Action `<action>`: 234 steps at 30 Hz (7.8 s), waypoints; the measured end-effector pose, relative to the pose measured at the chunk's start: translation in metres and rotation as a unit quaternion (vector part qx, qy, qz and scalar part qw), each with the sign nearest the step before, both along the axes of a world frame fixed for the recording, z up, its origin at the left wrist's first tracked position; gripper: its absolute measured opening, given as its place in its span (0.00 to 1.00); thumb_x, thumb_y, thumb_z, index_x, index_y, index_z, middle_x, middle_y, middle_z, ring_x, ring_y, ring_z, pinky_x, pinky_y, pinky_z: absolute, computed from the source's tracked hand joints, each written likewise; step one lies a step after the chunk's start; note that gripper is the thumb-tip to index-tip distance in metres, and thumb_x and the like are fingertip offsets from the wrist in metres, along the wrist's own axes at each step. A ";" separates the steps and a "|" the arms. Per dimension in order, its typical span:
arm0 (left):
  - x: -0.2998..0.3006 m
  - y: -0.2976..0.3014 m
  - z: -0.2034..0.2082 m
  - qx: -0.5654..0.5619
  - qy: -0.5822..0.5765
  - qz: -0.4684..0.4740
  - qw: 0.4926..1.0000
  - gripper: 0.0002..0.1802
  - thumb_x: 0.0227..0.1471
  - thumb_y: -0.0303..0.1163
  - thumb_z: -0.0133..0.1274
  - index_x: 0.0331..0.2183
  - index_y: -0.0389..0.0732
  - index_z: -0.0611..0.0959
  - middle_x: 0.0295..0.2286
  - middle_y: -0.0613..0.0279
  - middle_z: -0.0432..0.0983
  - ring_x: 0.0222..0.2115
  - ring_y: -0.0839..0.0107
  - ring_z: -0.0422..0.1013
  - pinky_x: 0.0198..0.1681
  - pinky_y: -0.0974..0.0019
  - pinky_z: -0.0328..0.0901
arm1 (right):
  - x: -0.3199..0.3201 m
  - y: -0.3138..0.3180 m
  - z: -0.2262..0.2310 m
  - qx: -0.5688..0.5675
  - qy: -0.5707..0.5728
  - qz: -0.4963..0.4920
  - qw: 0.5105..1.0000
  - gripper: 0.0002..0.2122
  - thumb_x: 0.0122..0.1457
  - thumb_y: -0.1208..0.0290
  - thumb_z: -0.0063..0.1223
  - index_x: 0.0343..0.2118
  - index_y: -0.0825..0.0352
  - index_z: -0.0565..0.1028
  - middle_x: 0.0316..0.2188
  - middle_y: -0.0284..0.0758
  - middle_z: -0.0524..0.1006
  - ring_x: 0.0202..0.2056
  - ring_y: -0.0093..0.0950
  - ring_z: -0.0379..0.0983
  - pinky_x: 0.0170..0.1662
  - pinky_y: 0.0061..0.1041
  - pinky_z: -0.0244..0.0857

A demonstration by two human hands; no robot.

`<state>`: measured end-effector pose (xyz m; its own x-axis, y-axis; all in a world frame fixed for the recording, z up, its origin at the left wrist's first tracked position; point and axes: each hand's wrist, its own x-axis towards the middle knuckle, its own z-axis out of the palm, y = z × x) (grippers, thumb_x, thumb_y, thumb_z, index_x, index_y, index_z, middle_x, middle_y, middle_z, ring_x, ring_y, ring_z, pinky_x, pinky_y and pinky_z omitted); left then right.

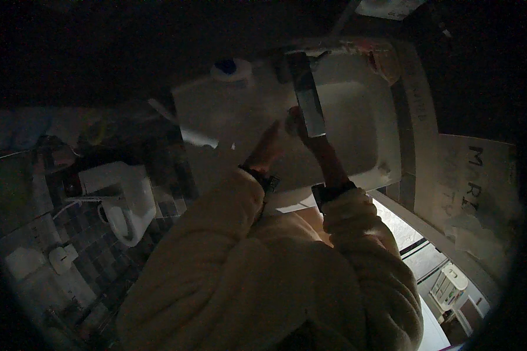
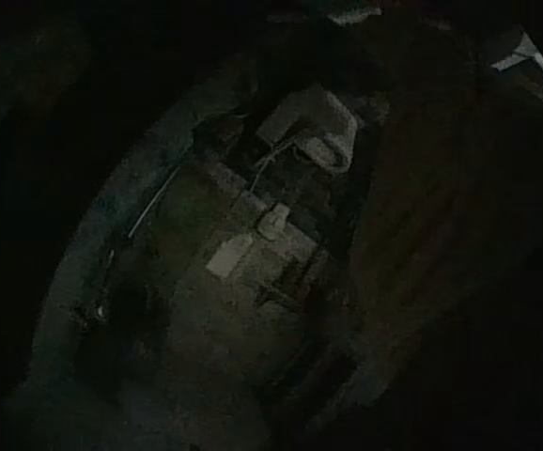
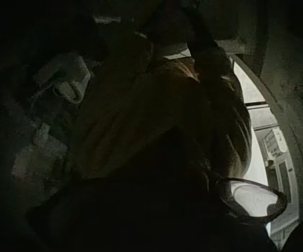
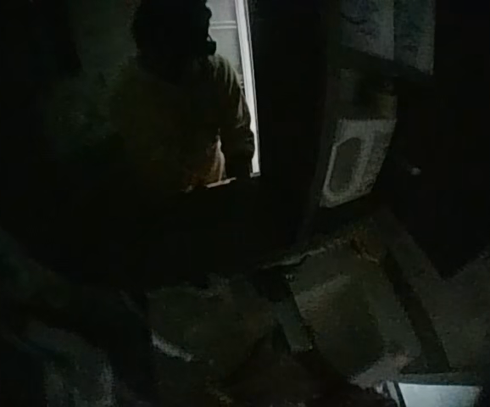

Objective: The person washes hands at a bathroom sink, then walks to a bedroom and wipes a white wardrobe with a wet wipe. They continue by wiping a baby bottle and a pink container on a nearby table, placing each item back after cleaning.

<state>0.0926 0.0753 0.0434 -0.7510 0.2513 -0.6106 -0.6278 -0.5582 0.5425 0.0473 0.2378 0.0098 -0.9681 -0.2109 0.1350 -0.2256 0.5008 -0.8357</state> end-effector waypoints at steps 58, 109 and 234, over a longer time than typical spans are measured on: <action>-0.053 -0.041 -0.066 -0.467 0.229 -0.097 0.849 0.16 0.52 0.41 0.55 0.36 0.40 0.83 0.29 0.62 0.79 0.29 0.73 0.73 0.32 0.65 0.67 | -0.001 0.055 -0.007 -0.206 -0.234 -0.107 0.944 0.16 0.64 0.58 0.42 0.37 0.67 0.74 0.31 0.29 0.73 0.34 0.22 0.68 0.38 0.25 0.64; -0.007 0.069 -0.107 -0.055 0.187 -0.060 0.979 0.20 0.58 0.44 0.49 0.50 0.47 0.71 0.43 0.62 0.70 0.45 0.66 0.68 0.43 0.57 0.68 | 0.038 -0.002 -0.071 0.421 0.045 -0.014 0.906 0.18 0.63 0.63 0.43 0.51 0.68 0.69 0.48 0.45 0.73 0.50 0.41 0.70 0.50 0.36 0.65; -0.056 -0.090 -0.004 -0.243 0.042 0.021 0.969 0.15 0.56 0.38 0.48 0.40 0.38 0.78 0.38 0.51 0.76 0.39 0.60 0.73 0.43 0.59 0.68 | -0.028 -0.055 -0.008 0.047 -0.155 0.015 0.987 0.16 0.54 0.70 0.57 0.45 0.68 0.71 0.37 0.41 0.75 0.39 0.34 0.73 0.42 0.32 0.69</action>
